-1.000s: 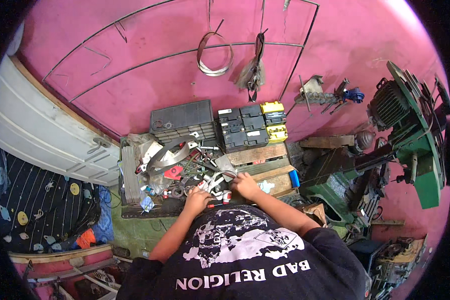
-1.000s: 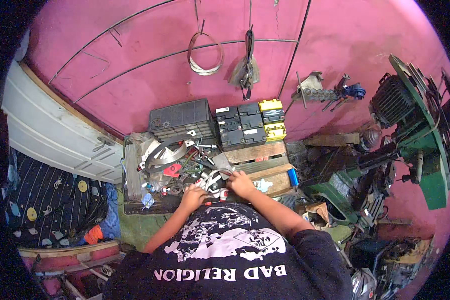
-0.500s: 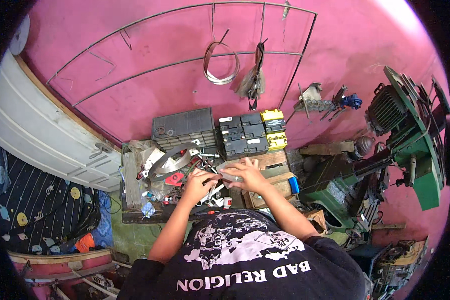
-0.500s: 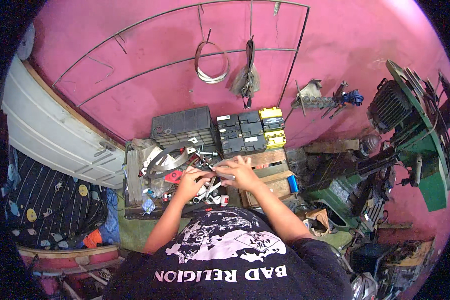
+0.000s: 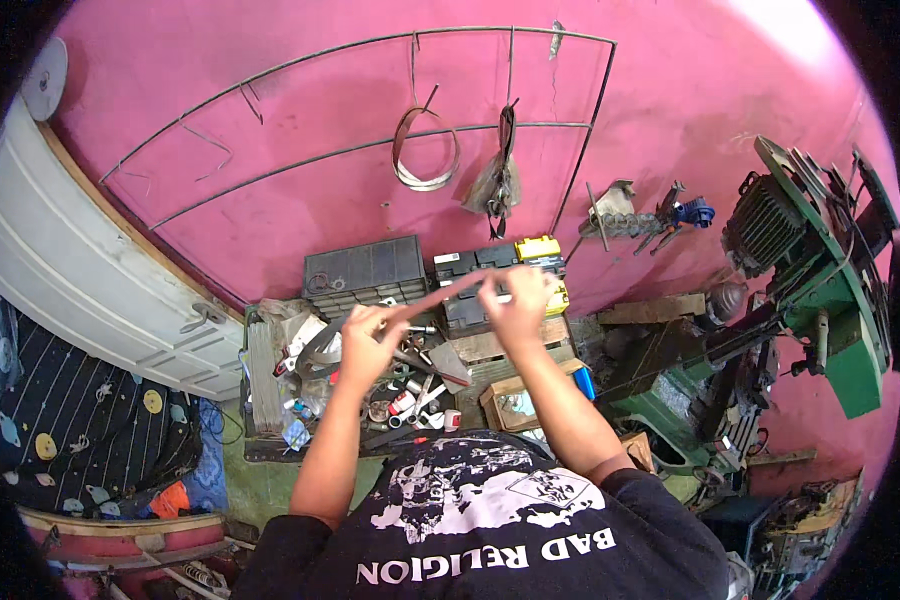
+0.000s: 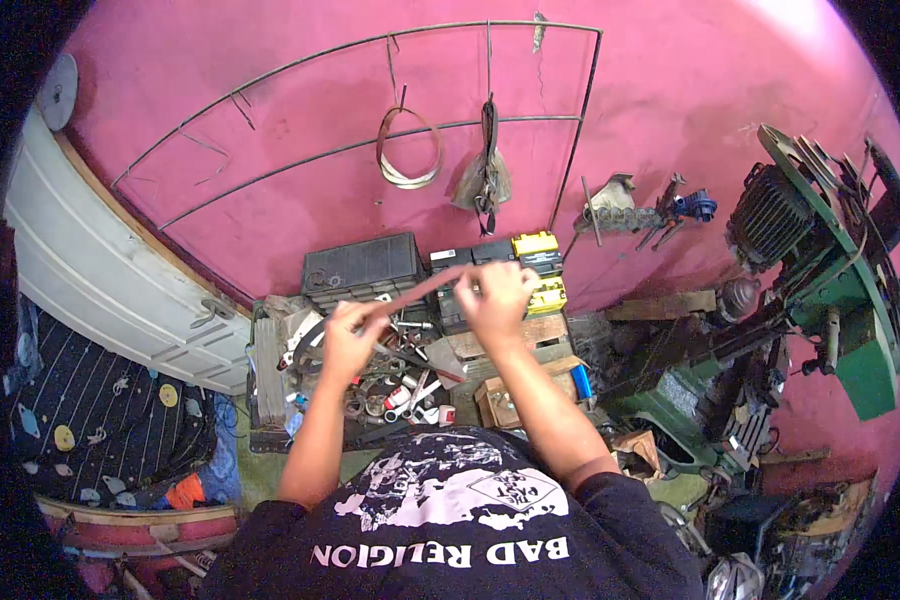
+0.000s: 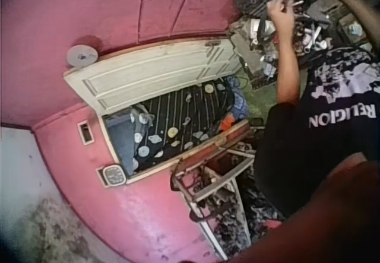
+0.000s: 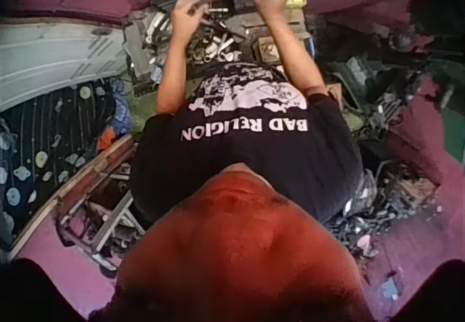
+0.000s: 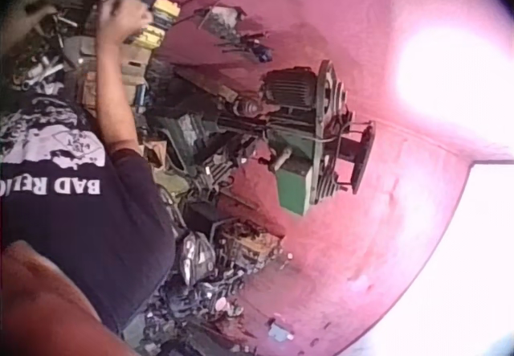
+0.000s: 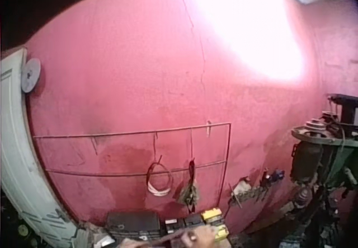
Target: The person organizes a cluttered workbench by picking up various tools and parts, inspecting them, and hanging them on a metal rack attached to the wall. They handle items such as wrenches, pliers, belts, and a plastic bag, moving them from the table to the rack.
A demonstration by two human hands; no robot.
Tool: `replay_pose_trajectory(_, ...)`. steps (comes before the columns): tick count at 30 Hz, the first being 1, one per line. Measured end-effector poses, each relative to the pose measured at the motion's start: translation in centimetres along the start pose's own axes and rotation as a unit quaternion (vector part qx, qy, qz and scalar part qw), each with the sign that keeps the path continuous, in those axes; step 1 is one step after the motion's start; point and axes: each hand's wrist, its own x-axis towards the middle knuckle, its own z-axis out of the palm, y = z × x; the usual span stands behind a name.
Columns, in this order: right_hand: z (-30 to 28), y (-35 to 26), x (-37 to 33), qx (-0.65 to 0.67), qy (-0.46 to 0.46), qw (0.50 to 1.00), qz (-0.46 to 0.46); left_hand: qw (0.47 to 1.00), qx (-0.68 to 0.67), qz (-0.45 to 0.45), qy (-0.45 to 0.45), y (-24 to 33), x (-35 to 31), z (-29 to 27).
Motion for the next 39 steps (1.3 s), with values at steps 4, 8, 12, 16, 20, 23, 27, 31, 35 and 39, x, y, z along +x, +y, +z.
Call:
replay_pose_trajectory(4, -0.8, 0.4, 7.9, -0.012, 0.026, 0.999, -0.022, 0.991, 0.028, 0.094, 0.094, -0.5, 4.6, -3.5)
replay_pose_trajectory(8, -1.0, -1.6, 16.8, 0.04, 0.118, 0.99, -0.067, 0.968, -0.161, 0.041, 0.189, 6.1, 12.1, -5.6)
replay_pose_trajectory(12, -1.2, -3.8, 25.1, -0.027, 0.262, 0.957, -0.123, 0.954, -0.146, 0.106, 0.239, 9.1, 19.7, -6.8)
replay_pose_trajectory(16, 3.2, -3.3, 27.0, -0.242, 0.206, 0.942, -0.105, 0.954, 0.097, 0.06, 0.278, 7.4, 24.6, -6.0)
replay_pose_trajectory(20, 7.3, 0.0, 23.1, -0.266, 0.088, 0.936, -0.211, 0.968, 0.134, 0.035, 0.208, 2.8, 25.8, -0.8)
replay_pose_trajectory(23, 8.5, 0.5, 20.1, -0.268, 0.031, 0.936, -0.227, 0.978, 0.145, -0.01, 0.15, 0.2, 24.5, 1.2)
replay_pose_trajectory(27, 9.1, 1.1, 17.2, -0.256, 0.021, 0.945, -0.204, 0.971, 0.195, 0.024, 0.137, -0.9, 22.2, 2.4)
replay_pose_trajectory(31, 9.2, 1.0, 16.2, -0.225, 0.027, 0.959, -0.171, 0.971, 0.178, 0.049, 0.15, -2.0, 20.8, 3.7)
replay_pose_trajectory(35, 9.5, 0.7, 13.7, -0.188, 0.024, 0.974, -0.124, 0.975, 0.178, 0.051, 0.123, -5.1, 17.6, 5.0)
replay_pose_trajectory(39, 8.9, 0.4, 6.4, -0.153, 0.008, 0.981, -0.118, 0.986, 0.138, 0.057, 0.073, -7.9, 10.0, 6.9)
